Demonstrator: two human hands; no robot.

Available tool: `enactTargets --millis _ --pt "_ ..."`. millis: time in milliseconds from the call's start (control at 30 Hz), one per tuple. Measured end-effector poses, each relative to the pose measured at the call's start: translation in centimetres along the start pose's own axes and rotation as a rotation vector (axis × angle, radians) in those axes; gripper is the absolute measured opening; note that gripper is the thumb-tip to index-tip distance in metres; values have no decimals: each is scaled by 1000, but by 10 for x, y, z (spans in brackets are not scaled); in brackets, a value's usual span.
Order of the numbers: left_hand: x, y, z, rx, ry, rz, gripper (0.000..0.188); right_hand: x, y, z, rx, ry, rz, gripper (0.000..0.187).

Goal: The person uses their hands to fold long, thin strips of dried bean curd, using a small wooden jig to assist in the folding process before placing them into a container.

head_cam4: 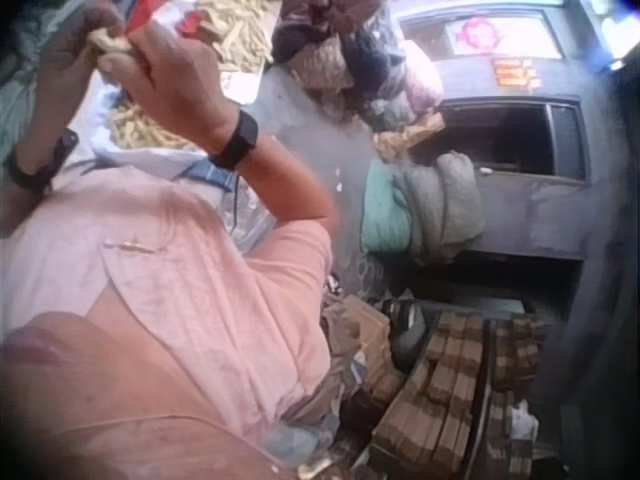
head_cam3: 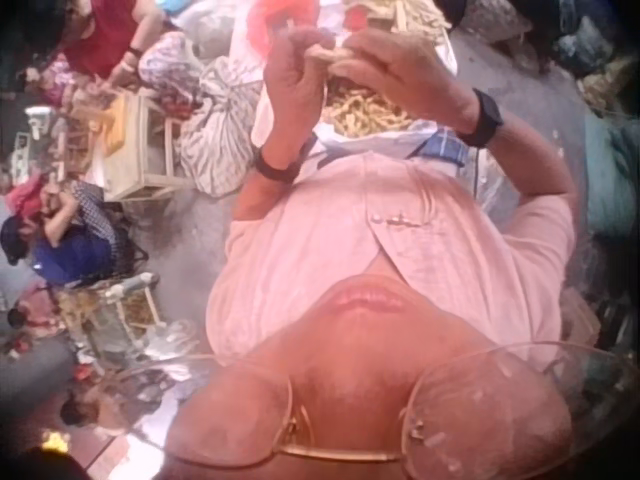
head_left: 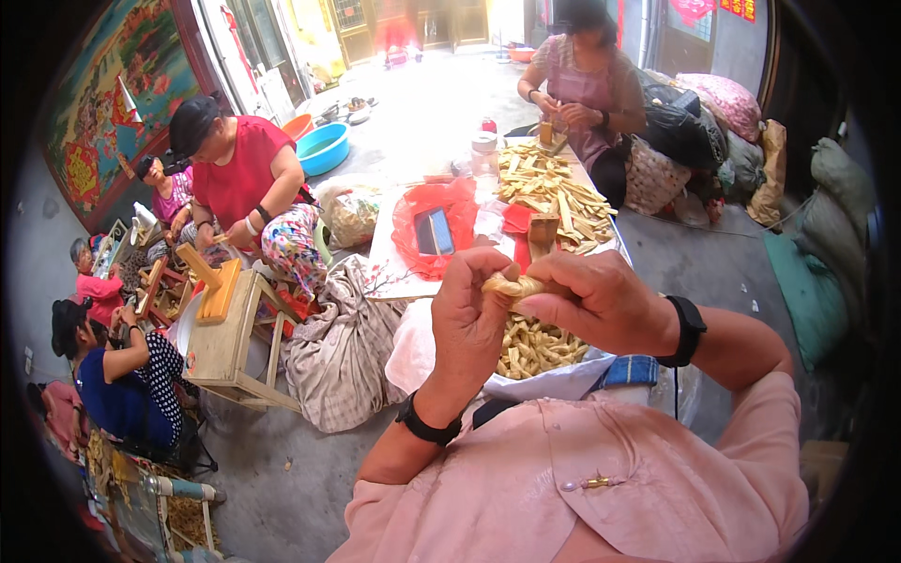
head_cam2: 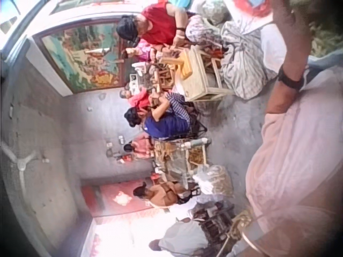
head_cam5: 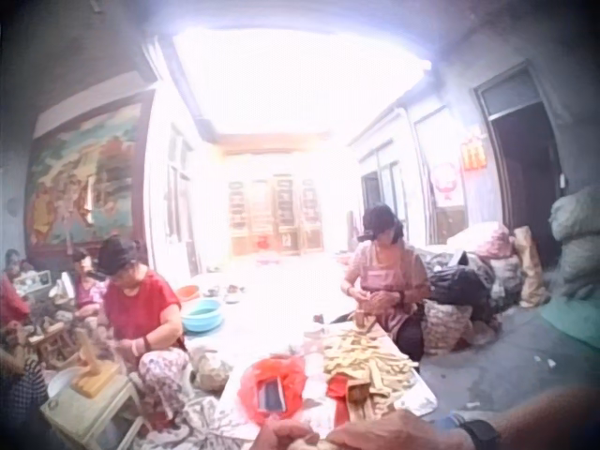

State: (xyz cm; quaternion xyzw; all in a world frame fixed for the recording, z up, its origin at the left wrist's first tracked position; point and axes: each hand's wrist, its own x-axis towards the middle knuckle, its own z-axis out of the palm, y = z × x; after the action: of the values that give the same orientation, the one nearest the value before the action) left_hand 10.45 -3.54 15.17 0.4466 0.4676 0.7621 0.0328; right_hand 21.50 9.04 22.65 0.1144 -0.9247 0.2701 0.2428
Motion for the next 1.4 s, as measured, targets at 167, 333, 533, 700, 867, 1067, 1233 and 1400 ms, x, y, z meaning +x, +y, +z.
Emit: enactTargets --millis 167,333,533,700,867,1067,1233,1400 --pt "8 -19 13 -217 -95 -132 20 -12 35 0 11 90 91 12" --pt "17 -49 10 -314 -224 -293 29 -22 87 16 285 219 202 12" --pt "23 -106 21 -107 -140 -346 24 -46 133 40 953 149 483 17" --pt "20 -135 28 -90 -130 -387 20 -49 154 45 1142 176 675 16" --pt "30 -140 39 -329 -103 -703 23 -52 179 50 1193 330 748 11" --pt "35 -153 24 -17 -169 -557 10 -68 227 59 1368 310 991 33" --pt "37 -157 8 200 -197 -507 13 -71 230 59 1443 334 981 26" --pt "39 -151 22 898 -389 67 35 -66 218 70 1415 327 972 14"
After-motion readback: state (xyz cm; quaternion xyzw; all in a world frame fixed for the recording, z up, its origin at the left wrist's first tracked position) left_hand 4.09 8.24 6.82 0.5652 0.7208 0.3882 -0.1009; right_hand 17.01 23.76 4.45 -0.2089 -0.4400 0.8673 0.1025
